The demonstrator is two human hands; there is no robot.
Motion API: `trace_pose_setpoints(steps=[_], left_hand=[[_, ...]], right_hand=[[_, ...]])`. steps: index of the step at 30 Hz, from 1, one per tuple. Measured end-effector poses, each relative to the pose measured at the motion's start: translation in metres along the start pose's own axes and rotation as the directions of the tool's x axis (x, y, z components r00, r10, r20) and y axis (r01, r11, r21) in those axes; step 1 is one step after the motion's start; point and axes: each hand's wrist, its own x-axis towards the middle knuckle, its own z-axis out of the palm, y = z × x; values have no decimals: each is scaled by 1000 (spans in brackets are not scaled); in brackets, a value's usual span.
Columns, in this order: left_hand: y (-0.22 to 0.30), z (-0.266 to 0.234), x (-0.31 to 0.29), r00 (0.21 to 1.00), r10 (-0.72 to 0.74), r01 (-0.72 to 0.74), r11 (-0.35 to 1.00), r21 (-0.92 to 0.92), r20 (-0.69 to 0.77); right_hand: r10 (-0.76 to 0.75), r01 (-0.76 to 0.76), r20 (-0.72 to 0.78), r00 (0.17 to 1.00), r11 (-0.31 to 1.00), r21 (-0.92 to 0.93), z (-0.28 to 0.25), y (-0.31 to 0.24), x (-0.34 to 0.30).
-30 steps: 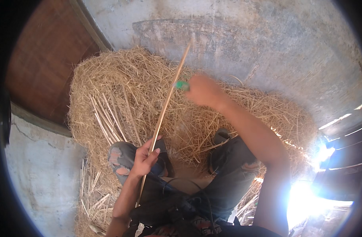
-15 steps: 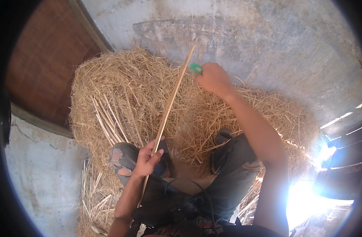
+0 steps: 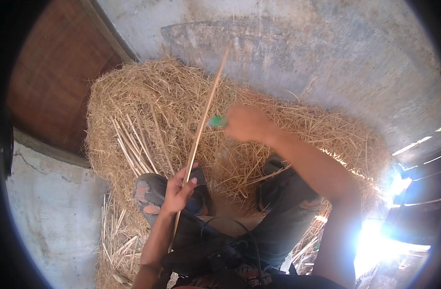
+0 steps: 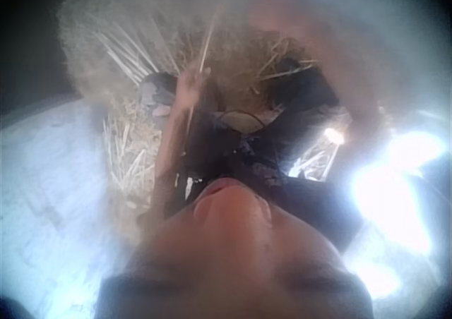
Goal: The person uses a utility knife to shave thin layers off a bamboo strip while sitting above a pile of straw.
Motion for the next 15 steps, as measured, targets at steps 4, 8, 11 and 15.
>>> trace_pose_setpoints(steps=[4, 8, 11, 15], left_hand=[[7, -6, -2, 987, -152, 143, 982, -123, -62], [1, 2, 2, 992, 82, -76, 995, 69, -95], [-2, 4, 2, 984, 143, -125, 978, 167, -103], [6, 6, 0, 981, 173, -144, 955, 261, -91]], right_hand=[[99, -104, 195, 976, 995, 14, -9, -46, 1], [288, -295, 63, 956, 931, 216, -38, -15, 12], [260, -226, -54, 964, 909, 351, -39, 12, 19], [253, -191, -71, 965, 860, 473, -24, 11, 26]])
